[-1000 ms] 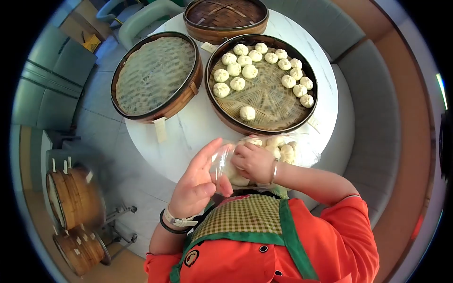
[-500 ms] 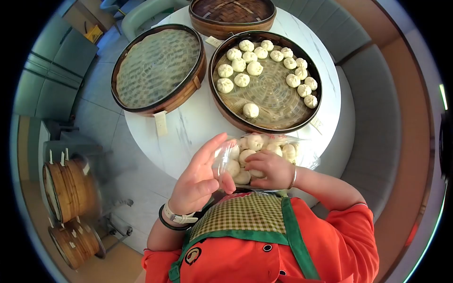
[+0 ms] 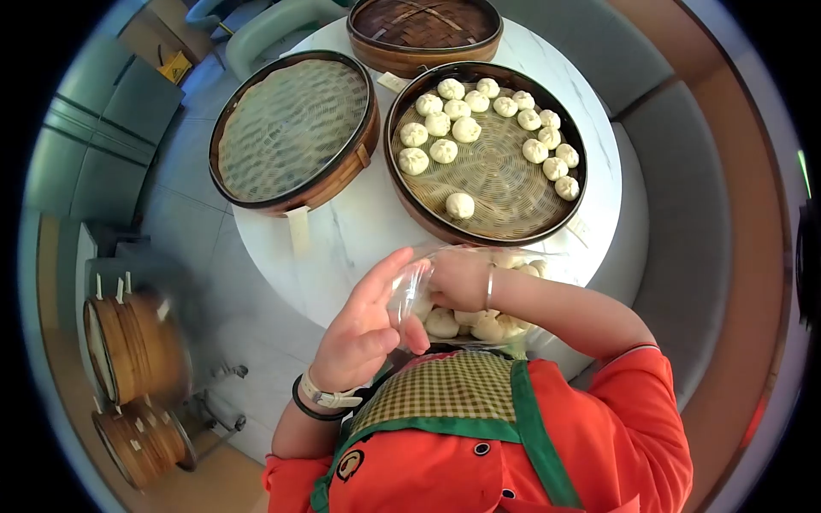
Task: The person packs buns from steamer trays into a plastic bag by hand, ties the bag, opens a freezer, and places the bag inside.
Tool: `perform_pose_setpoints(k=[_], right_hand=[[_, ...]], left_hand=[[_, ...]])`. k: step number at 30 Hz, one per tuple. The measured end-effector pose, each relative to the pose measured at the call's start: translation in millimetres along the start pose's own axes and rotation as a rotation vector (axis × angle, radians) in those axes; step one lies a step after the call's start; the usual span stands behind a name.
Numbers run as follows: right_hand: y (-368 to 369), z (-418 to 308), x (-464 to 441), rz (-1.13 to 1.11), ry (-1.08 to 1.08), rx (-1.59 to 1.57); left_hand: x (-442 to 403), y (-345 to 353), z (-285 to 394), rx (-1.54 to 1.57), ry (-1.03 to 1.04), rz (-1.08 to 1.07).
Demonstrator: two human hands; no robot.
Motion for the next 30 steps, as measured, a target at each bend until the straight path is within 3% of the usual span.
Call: perform_pose_setpoints(k=[1, 3, 7, 9, 12, 15, 19, 21, 30], right_hand=[[1.7, 0.6, 4.8, -0.007, -0.003, 0.004], [-10.3, -7.7, 15.4, 0.220, -0.111, 0.146], [-4.3, -3.8, 18.5, 0.240, -0.100, 0.157], [-2.5, 6.1, 15.5, 0.191, 0.050, 0.071], [-3.2, 3.4, 15.3, 0.311, -0.056, -0.031], [-9.7, 3.0, 15.8, 0.345, -0.028, -0.200], [2.5, -13.8, 24.1, 0.268, -0.093, -0.058], [3.5, -27.1, 33.3, 0.122, -0.022, -0.251], [13.7, 6.9, 30.7, -0.082, 0.093, -0.794]], left_hand=[[0.4, -1.3, -0.1, 0.006, 0.005, 0.003], [-0.6, -2.3, -0.4, 0.004, -0.002, -0.008], [-4.0, -0.3, -0.6, -0.003, -0.021, -0.024], [-4.7, 0.2, -0.2, -0.019, -0.013, -0.030], [-4.6, -0.6, 0.0, -0.021, -0.012, -0.025], [-4.5, -0.2, 1.3, -0.006, -0.011, -0.021], [-3.4, -2.5, 0.0, 0.010, -0.005, -0.018], [-4.1, -3.1, -0.3, 0.007, -0.003, -0.023], [-4.9, -4.0, -0.9, 0.016, 0.001, -0.025]])
Point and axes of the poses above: each hand's wrist, its own x-axis away from the middle knuckle, its own y-axis out of the palm, z = x × y, the point moved 7 cm from there along -x, towards the middle knuckle, and after that the axes turned 5 degrees about z, right-handed, at the moved point
